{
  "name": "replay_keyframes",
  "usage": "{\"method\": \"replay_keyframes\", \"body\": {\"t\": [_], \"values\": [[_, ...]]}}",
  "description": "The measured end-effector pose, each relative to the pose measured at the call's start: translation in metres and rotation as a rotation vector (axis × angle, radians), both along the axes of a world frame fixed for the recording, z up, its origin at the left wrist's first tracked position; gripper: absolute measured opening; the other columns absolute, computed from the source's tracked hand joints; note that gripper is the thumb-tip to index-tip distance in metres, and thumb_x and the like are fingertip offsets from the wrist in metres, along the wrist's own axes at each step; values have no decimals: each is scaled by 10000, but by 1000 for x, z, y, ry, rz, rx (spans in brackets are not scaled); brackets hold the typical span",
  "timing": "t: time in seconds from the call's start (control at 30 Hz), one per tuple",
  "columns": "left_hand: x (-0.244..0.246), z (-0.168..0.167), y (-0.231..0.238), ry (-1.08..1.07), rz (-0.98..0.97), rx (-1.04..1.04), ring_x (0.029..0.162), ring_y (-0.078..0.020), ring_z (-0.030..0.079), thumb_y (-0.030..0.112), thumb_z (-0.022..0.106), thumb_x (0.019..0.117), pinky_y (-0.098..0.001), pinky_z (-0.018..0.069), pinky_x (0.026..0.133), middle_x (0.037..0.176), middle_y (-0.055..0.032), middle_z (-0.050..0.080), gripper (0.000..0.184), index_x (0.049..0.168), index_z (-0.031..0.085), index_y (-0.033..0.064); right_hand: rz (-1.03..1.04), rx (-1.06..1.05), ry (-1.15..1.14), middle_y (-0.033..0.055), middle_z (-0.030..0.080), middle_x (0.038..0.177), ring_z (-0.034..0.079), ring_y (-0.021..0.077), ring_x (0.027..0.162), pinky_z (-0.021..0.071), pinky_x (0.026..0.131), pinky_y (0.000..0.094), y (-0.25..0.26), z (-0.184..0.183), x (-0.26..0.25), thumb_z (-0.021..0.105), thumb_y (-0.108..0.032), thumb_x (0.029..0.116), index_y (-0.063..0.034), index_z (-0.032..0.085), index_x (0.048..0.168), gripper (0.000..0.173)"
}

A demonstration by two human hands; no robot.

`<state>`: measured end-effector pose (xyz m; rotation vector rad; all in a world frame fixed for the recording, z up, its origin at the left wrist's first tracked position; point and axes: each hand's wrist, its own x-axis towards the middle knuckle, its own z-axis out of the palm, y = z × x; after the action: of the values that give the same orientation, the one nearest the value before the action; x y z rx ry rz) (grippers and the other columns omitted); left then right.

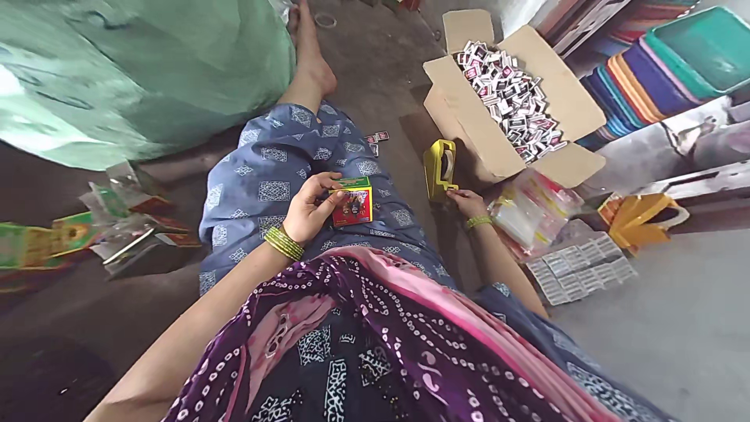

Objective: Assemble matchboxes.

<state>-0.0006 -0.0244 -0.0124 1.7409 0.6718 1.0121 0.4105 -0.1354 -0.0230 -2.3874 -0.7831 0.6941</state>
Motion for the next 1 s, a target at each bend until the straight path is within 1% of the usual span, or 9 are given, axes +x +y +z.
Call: {"method": "replay_keyframes", "body": {"t": [0.17, 0.27, 0.37, 0.43, 0.5, 0.6, 0.77, 0.9, 1.0], "values": [[2, 0, 1, 14, 9, 9, 1072, -145, 669, 199, 624, 1006, -332, 595, 895, 1378, -105, 585, 207, 1143, 674, 53, 122, -244, -266, 167, 717, 1197, 638, 334, 1201, 452, 1067, 548, -1, 9, -8, 706, -283, 955, -73, 754, 1154, 293], [3, 0, 1, 28, 19, 21, 1162, -165, 637, 189, 622, 1007, -350, 561, 970, 1379, -115, 592, 201, 1134, 685, 47, 240, 4, -102, 110, 736, 1149, 665, 221, 1120, 499, 1015, 450, 3, 15, -20, 726, -244, 946, -68, 776, 1073, 223], [3, 2, 2, 46, 37, -5, 1179, -173, 637, 178, 614, 1014, -371, 563, 992, 1376, -111, 597, 195, 1137, 689, 46, 325, 328, 277, 57, 711, 1029, 673, 113, 834, 585, 752, 295, 20, 35, -70, 735, -239, 957, -58, 722, 1106, 235], [5, 3, 3, 48, 45, -8, 1184, -171, 633, 186, 596, 1022, -372, 557, 995, 1364, -108, 607, 214, 1149, 691, 43, 409, 468, 501, 69, 706, 1183, 701, 167, 981, 608, 872, 362, 30, 59, -114, 712, -223, 970, -53, 690, 1209, 294], [6, 1, 4, 25, 44, 10, 1178, -169, 633, 182, 583, 1023, -368, 557, 991, 1342, -115, 618, 214, 1137, 687, 33, 562, 531, 595, 57, 653, 1363, 659, 204, 1176, 561, 1011, 439, 38, 75, -153, 661, -250, 994, -74, 702, 1233, 300], [4, 0, 4, 9, 52, 34, 1175, -171, 634, 168, 568, 1024, -364, 551, 995, 1323, -126, 628, 221, 1131, 686, 15, 662, 520, 635, 38, 605, 1446, 624, 174, 1239, 542, 1023, 424, 51, 84, -196, 643, -232, 996, -88, 738, 1175, 249], [3, 1, 3, 11, 70, 53, 1180, -175, 634, 196, 543, 1034, -365, 541, 1017, 1303, -140, 636, 263, 1141, 683, 1, 598, 484, 582, 36, 636, 1391, 616, 157, 1236, 543, 1011, 394, 65, 71, -217, 712, -258, 962, -86, 773, 1060, 207], [8, 3, 2, 19, 102, 45, 1157, -190, 642, 275, 768, 919, -378, 548, 1006, 1262, -136, 652, 352, 1124, 678, 3, 549, 471, 520, 42, 652, 1366, 605, 159, 1261, 540, 1018, 381, 67, 67, -219, 717, -252, 956, -101, 790, 1035, 185], [13, 4, 1, 56, 153, 78, 1157, -194, 646, 261, 870, 819, -378, 554, 1001, 1221, -132, 672, 403, 1075, 687, 10, 495, 468, 528, 59, 689, 1269, 655, 163, 1146, 573, 944, 369, 69, 63, -220, 766, -238, 915, -76, 774, 980, 175]]}}
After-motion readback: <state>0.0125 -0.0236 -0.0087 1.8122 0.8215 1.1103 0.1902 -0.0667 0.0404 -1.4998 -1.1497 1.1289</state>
